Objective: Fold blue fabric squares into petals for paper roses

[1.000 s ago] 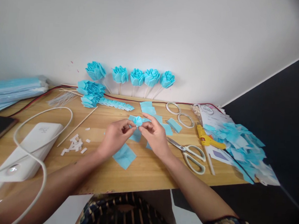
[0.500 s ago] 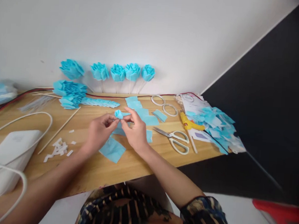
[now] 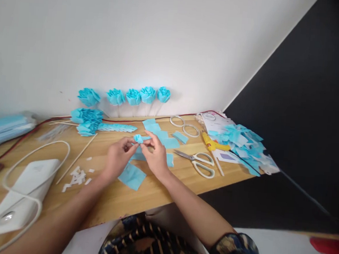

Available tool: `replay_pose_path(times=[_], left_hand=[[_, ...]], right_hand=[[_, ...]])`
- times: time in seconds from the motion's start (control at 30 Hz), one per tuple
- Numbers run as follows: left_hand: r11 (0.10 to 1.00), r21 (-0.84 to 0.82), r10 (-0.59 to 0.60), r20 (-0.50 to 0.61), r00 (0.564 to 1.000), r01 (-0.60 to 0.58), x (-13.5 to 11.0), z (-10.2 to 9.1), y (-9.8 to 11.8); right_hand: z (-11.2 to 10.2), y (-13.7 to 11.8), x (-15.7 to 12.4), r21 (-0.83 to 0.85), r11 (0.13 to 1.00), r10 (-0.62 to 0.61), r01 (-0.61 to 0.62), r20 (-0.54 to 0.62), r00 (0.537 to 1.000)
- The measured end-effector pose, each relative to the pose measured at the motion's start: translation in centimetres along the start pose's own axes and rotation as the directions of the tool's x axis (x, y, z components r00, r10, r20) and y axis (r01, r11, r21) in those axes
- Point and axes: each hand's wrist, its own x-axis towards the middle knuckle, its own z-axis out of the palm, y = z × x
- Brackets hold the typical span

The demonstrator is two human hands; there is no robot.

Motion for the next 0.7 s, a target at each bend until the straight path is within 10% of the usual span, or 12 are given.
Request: replay_pose_path(times=[0.7], left_hand=[[0.996, -0.068, -0.055, 0.051, 0.997, 0.059, -0.01, -0.15, 0.37]], right_hand=[[-0.01, -0.25, -0.2, -0.056, 0.998, 0.02, -0.02, 0.01, 1.0]])
